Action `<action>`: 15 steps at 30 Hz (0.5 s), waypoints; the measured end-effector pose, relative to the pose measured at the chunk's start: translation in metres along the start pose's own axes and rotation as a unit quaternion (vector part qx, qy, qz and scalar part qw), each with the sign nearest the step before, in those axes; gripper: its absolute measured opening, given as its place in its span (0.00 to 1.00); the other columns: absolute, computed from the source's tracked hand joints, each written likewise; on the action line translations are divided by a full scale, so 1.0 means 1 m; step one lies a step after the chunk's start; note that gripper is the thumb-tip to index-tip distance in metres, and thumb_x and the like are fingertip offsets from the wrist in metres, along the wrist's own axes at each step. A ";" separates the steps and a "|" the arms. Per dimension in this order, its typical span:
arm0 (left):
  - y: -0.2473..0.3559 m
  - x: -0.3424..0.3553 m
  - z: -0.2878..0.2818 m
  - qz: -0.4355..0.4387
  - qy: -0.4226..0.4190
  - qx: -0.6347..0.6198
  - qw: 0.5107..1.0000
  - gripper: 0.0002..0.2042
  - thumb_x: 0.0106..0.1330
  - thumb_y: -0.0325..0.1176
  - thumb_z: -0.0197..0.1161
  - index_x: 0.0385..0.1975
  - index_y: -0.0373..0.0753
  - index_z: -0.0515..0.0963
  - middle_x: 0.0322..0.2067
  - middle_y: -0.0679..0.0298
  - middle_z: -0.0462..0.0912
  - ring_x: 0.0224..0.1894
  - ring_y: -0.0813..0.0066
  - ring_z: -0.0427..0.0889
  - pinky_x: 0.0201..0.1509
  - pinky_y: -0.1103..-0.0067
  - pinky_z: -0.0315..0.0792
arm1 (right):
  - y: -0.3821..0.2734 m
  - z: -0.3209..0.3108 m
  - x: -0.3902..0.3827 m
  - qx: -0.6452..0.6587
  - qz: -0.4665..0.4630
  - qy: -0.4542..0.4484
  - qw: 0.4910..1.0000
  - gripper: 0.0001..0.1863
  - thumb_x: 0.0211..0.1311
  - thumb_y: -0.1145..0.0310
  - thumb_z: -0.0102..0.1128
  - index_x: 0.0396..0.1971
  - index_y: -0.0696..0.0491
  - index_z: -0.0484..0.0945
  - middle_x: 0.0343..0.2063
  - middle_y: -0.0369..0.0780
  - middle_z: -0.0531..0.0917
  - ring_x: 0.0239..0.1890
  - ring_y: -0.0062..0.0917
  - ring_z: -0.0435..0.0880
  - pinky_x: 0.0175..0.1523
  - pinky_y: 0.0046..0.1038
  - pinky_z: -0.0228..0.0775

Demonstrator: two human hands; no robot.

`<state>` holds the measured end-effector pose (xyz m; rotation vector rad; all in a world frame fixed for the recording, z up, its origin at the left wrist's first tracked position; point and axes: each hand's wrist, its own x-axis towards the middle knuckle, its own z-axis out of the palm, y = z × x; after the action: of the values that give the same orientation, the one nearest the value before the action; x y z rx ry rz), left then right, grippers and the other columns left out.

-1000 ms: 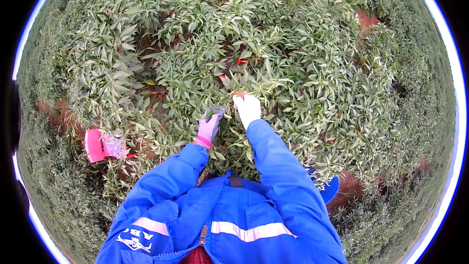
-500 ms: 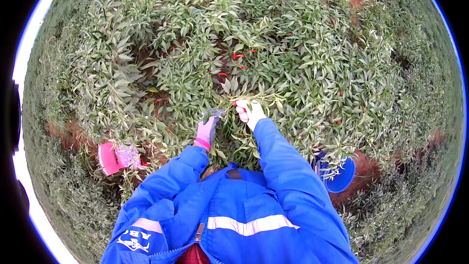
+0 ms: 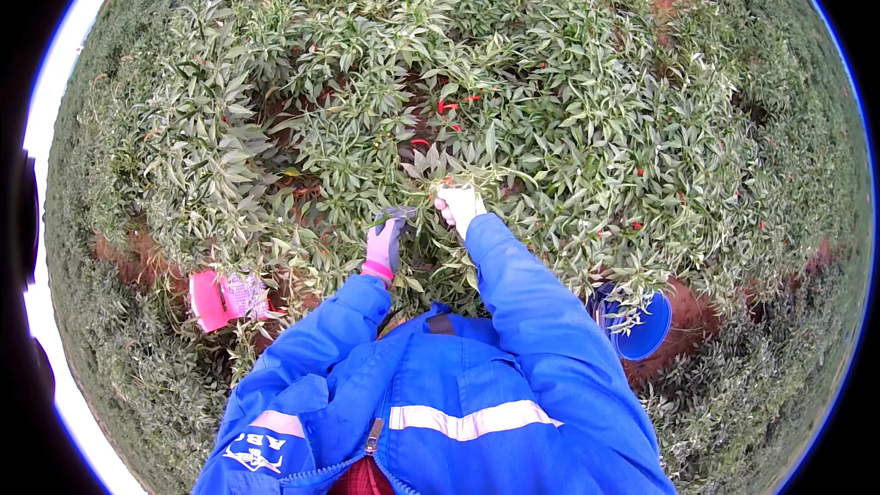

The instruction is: The person picks red chili peppers from green plants in an outdoor field. They use their gloved hands to pluck the peppers and place them into a blue bucket on the ground.

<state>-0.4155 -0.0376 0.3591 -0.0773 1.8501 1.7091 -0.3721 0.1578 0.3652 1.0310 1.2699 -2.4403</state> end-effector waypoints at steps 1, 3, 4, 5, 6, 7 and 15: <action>0.000 0.000 -0.001 0.011 0.000 -0.015 1.000 0.13 0.68 0.36 0.56 0.44 0.35 0.81 0.41 0.66 0.84 0.41 0.77 0.79 0.47 0.80 0.71 | -0.002 -0.005 -0.004 0.059 0.014 -0.027 0.998 0.10 0.65 0.61 0.55 0.25 0.47 0.72 0.16 0.30 0.70 0.11 0.13 0.57 0.16 0.21 0.43; 0.001 0.001 -0.005 0.030 0.002 -0.043 0.999 0.14 0.68 0.36 0.55 0.45 0.35 0.81 0.41 0.66 0.85 0.41 0.77 0.80 0.47 0.80 0.72 | -0.009 -0.005 -0.024 0.081 0.068 -0.044 0.993 0.08 0.66 0.63 0.54 0.28 0.48 0.72 0.18 0.31 0.71 0.11 0.12 0.56 0.17 0.21 0.44; 0.006 0.003 -0.005 0.014 -0.004 -0.034 0.999 0.14 0.68 0.36 0.55 0.45 0.36 0.81 0.41 0.65 0.84 0.43 0.75 0.80 0.50 0.79 0.73 | -0.014 -0.009 -0.036 0.116 0.067 -0.101 0.986 0.07 0.67 0.62 0.54 0.31 0.49 0.72 0.20 0.31 0.72 0.12 0.12 0.57 0.17 0.20 0.46; 0.002 0.009 -0.008 0.024 -0.007 -0.025 0.999 0.13 0.68 0.36 0.55 0.45 0.36 0.81 0.41 0.65 0.84 0.42 0.75 0.81 0.49 0.78 0.73 | -0.011 -0.012 -0.048 0.175 0.064 -0.104 0.977 0.07 0.69 0.63 0.54 0.31 0.48 0.71 0.20 0.32 0.73 0.12 0.12 0.59 0.17 0.19 0.47; -0.002 0.017 -0.008 0.035 -0.012 -0.016 0.999 0.13 0.69 0.36 0.55 0.45 0.36 0.81 0.41 0.64 0.84 0.42 0.75 0.81 0.49 0.77 0.73 | -0.010 -0.019 -0.058 0.216 0.055 -0.108 0.969 0.07 0.70 0.64 0.53 0.31 0.48 0.71 0.21 0.33 0.74 0.12 0.13 0.60 0.16 0.18 0.47; -0.009 0.020 -0.007 0.042 -0.008 -0.022 0.999 0.13 0.69 0.35 0.55 0.45 0.35 0.81 0.41 0.64 0.84 0.42 0.74 0.81 0.49 0.77 0.74 | -0.010 -0.025 -0.071 0.258 0.046 -0.107 0.959 0.07 0.71 0.64 0.52 0.32 0.48 0.71 0.22 0.34 0.75 0.12 0.14 0.61 0.16 0.18 0.48; -0.041 0.031 -0.052 0.225 -0.064 0.314 0.920 0.18 0.67 0.16 0.50 0.55 0.33 0.74 0.55 0.52 0.71 0.46 0.67 0.80 0.53 0.75 0.78 | 0.034 -0.146 -0.217 0.435 -0.087 0.162 0.881 0.06 0.68 0.66 0.54 0.38 0.52 0.74 0.27 0.38 0.78 0.18 0.18 0.68 0.18 0.17 0.56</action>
<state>-0.4431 -0.0817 0.3071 0.7523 2.3402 1.2516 -0.1252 0.2226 0.4307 1.6255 0.2408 -3.1492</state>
